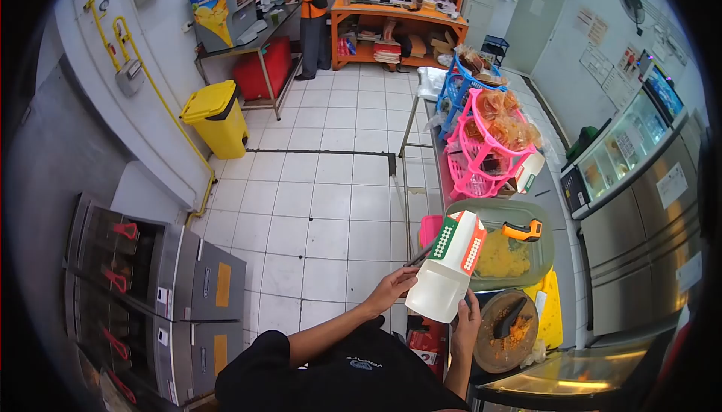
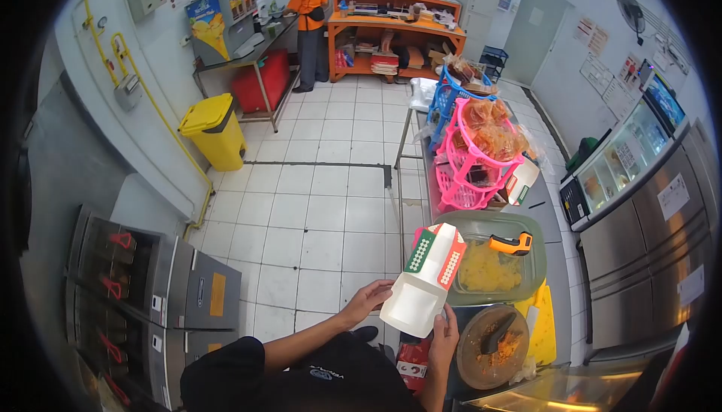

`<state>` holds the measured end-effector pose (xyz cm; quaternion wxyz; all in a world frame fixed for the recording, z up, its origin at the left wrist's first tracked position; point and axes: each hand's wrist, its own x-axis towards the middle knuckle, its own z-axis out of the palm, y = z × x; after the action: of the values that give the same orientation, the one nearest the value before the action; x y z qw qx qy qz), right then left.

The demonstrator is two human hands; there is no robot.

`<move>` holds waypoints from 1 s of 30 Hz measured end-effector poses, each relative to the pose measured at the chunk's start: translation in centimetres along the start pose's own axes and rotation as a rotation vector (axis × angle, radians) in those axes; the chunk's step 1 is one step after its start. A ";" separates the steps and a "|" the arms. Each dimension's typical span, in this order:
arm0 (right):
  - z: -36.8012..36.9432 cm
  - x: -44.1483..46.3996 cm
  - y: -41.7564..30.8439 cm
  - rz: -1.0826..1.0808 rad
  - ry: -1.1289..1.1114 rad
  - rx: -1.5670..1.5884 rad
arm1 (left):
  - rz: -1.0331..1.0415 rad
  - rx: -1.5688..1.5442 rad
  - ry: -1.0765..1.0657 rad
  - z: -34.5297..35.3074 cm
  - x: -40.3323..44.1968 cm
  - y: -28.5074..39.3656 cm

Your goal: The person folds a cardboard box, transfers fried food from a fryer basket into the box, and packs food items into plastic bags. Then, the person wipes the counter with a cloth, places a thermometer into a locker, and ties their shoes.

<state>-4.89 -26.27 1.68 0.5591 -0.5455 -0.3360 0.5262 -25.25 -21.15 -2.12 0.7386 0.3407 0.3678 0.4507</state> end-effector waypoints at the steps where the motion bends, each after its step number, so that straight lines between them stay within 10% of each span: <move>1: -0.2 -0.1 -0.1 0.005 -0.013 -0.009 | 0.031 0.021 0.008 -0.1 -0.2 -0.4; 30: 0.8 -5.7 5.9 0.030 -0.420 -0.333 | 0.135 0.105 0.311 -0.1 -18.3 -5.4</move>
<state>-8.26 -32.42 -2.71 0.3718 -0.5136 -0.5185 0.5737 -29.05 -39.82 -2.35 0.6221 0.3290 0.4769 0.5266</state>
